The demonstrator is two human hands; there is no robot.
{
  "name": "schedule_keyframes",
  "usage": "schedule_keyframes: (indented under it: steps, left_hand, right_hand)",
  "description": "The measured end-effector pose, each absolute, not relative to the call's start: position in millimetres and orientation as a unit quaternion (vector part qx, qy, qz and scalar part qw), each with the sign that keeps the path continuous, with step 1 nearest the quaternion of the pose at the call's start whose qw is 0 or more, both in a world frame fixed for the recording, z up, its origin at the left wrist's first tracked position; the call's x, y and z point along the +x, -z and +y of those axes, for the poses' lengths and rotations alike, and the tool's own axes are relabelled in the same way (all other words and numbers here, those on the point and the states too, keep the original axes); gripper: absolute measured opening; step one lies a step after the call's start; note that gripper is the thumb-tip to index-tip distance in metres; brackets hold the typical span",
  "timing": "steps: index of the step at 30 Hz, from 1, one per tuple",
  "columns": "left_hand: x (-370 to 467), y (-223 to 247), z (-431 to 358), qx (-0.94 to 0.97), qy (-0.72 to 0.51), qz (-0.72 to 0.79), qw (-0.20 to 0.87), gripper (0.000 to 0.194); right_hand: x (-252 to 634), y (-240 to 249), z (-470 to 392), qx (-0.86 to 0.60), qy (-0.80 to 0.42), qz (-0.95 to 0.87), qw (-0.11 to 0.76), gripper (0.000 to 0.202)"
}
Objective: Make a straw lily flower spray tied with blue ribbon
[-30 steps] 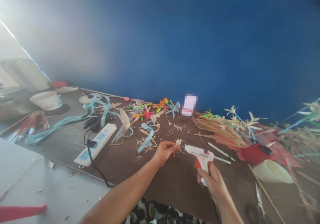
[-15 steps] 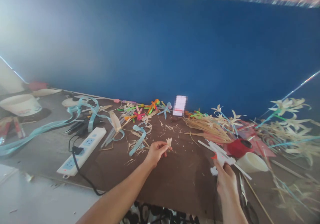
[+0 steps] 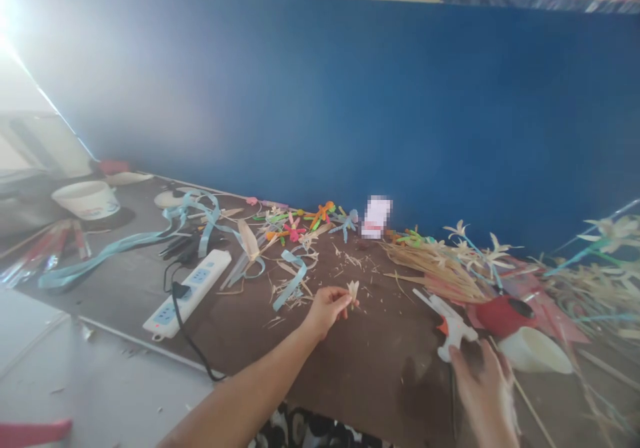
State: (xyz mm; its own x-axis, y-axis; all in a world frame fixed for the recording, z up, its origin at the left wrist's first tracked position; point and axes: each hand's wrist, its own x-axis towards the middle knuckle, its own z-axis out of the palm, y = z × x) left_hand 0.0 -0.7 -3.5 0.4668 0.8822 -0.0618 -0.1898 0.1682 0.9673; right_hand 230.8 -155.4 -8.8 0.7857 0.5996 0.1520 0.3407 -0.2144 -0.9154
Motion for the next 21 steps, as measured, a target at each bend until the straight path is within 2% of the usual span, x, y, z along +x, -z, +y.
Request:
schedule_keyframes:
  steps: [2,5,9,14,21]
  left_hand:
    - [0.4,2.8,-1.4,0.511,-0.391,0.341,0.686,0.026]
    - [-0.5,-0.5,-3.0,0.515,-0.388,0.34,0.685,0.027]
    - [-3.6,-4.2,-5.1,0.515,-0.386,0.34,0.686,0.029]
    - [-4.7,-1.4,-4.8,0.525,-0.384,0.342,0.679,0.031]
    - [-2.7,-0.6,-4.5,0.561,-0.363,0.347,0.658,0.032]
  right_hand:
    - [207.7,-5.8,-149.4,-0.785,-0.042,-0.371,0.494,0.045]
    - [162.9,-19.0,-124.6,-0.716,-0.128,-0.506,0.463,0.023]
    - [121.8,-17.1,-82.4,-0.657,-0.235,-0.495,0.518,0.02]
    - [113.3,-5.9,-54.2,-0.575,-0.365,-0.428,0.593,0.018]
    - [116.3,5.5,-53.5,-0.515,-0.453,-0.363,0.631,0.013]
